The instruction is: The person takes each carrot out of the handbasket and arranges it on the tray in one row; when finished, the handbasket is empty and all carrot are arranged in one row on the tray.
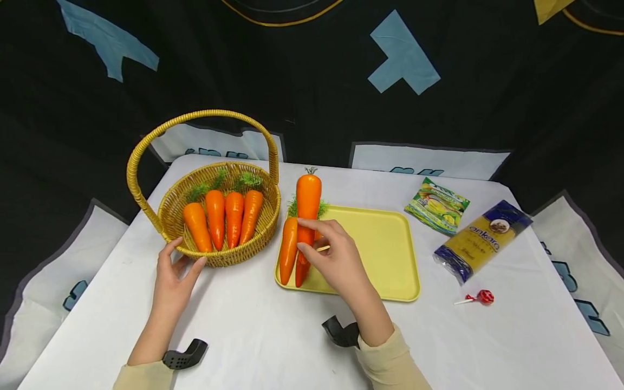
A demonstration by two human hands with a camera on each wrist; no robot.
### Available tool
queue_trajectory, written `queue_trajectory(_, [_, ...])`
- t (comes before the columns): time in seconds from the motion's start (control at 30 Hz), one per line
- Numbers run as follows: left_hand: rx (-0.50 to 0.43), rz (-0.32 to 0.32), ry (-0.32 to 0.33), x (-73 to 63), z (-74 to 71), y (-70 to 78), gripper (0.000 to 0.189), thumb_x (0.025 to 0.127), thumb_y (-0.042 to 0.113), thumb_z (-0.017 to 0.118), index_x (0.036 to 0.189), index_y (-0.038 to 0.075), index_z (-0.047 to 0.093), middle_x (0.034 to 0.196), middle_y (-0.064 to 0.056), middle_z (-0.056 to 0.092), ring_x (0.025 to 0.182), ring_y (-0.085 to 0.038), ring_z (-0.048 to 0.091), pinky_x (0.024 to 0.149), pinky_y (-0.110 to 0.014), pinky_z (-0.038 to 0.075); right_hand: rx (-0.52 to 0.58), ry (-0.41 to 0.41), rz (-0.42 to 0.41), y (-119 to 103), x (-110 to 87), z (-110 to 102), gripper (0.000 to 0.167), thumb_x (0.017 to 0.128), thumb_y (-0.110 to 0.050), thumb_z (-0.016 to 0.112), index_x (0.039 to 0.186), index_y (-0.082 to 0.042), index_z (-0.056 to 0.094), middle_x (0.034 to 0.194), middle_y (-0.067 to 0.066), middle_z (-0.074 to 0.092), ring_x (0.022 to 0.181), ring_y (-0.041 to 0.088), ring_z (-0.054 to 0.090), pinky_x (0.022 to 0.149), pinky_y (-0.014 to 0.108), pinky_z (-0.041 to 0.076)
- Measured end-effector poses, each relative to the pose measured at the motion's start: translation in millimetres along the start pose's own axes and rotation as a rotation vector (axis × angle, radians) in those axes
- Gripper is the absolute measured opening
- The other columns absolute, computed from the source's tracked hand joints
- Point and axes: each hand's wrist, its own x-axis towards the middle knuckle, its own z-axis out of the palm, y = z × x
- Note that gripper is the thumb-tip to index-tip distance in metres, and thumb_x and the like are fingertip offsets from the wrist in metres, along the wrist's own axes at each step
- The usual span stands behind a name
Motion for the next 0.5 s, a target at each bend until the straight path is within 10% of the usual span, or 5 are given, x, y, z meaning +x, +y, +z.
queue_trajectory(0.5, [-0.028,0.027,0.002,0.2,0.4,-0.7,0.071,0.090,0.015,0.069,0.147,0.010,0.027,0.150,-0.016,0.020,0.131,-0.043,0.036,0.110,-0.049,0.034,-0.437,-0.097,0.244,39.3,-1.6,-4.0,0.034,0.086,-0.018,0.074,0.119,-0.011,0.068,0.090,0.001,0.063,0.075,0.019,0.056,0.064,0.031,0.049])
